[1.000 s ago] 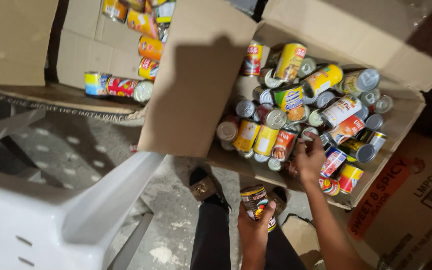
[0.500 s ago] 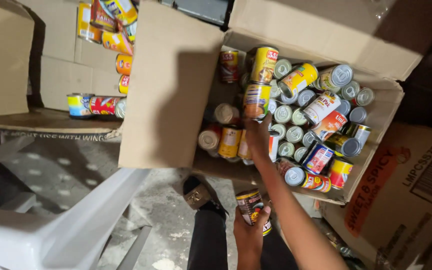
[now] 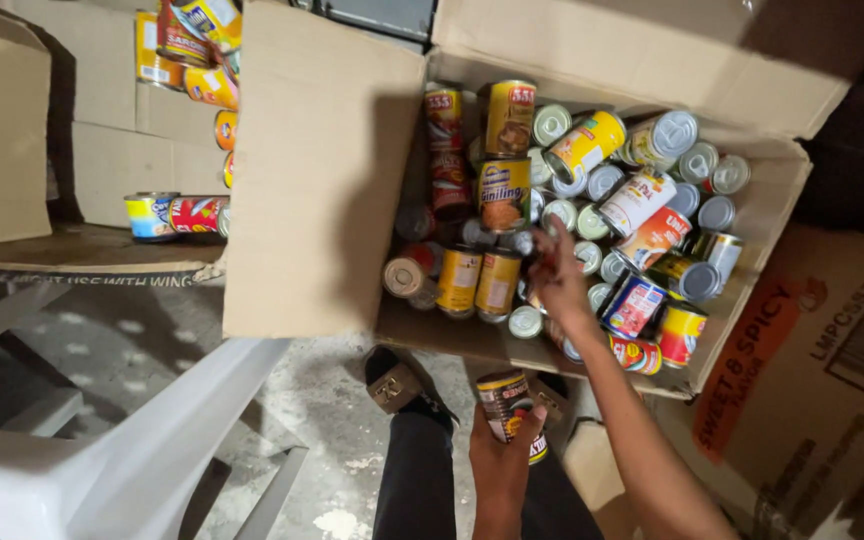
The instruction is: Taking canned food items from a shipping box and arranging them neatly on store shelves.
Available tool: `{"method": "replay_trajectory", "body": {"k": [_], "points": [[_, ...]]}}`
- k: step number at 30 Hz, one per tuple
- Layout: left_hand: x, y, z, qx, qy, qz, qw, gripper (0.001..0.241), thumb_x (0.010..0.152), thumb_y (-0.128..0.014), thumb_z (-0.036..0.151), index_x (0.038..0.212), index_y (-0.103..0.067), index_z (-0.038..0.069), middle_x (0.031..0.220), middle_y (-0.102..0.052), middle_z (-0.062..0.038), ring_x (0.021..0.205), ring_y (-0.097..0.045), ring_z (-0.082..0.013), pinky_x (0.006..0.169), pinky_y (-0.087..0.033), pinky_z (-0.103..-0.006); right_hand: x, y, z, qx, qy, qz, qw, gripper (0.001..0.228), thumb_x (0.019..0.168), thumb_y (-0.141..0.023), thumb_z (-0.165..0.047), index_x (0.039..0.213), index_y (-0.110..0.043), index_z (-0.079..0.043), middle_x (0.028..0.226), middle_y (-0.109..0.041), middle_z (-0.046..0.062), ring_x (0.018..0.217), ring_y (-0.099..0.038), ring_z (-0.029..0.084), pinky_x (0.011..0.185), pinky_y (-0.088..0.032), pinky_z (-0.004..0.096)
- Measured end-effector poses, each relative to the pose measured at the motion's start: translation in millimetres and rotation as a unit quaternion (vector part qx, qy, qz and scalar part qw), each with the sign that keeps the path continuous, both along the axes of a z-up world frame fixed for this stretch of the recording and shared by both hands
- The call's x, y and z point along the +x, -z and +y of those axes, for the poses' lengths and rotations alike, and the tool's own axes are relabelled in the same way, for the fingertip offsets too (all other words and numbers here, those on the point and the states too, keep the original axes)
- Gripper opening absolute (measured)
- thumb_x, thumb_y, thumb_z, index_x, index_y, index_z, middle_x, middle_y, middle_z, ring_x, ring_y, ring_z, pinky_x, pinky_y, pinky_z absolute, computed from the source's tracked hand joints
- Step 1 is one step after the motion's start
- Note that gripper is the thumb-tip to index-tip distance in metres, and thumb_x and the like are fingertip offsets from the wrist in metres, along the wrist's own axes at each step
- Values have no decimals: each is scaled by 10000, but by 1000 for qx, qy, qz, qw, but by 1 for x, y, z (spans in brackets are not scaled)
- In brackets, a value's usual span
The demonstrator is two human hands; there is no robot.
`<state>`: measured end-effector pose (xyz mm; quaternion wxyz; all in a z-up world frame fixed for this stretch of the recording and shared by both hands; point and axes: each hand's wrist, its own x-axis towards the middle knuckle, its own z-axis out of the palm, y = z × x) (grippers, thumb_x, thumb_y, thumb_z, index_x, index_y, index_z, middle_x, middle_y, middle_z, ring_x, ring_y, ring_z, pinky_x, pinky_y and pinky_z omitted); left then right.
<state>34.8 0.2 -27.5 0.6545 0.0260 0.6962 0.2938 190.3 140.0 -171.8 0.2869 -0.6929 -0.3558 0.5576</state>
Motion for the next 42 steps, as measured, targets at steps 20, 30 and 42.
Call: {"method": "replay_trajectory", "body": {"k": [20, 30, 42], "points": [[-24, -13, 44, -95, -75, -66, 990, 423, 788, -824, 235, 1140, -653, 75, 929, -754, -43, 776, -697, -114, 655, -547, -269, -117, 37, 105, 187, -353, -405, 822, 529, 820, -600, -33, 1348, -576, -39, 1412, -501, 315, 1211, -521, 467, 1010, -459, 522], [-36, 15, 49, 51, -82, -46, 994, 493, 741, -880, 48, 1158, -618, 36, 931, -686, -29, 794, -624, -117, 716, -539, -278, -119, -2, 134, 165, -345, -324, 865, 456, 677, -788, -112, 1125, -703, -140, 1394, -535, 237, 1176, -546, 435, 992, -481, 496], [-47, 19, 64, -99, -104, -48, 989, 332, 852, -774, 214, 1134, -658, 82, 939, -698, -24, 763, -631, -116, 633, -511, -284, -35, -66, -50, -100, 259, 385, 880, 470, 960, -626, -165, 1312, -471, 105, 1246, -653, 215, 1098, -649, 339, 1010, -531, 475]]}}
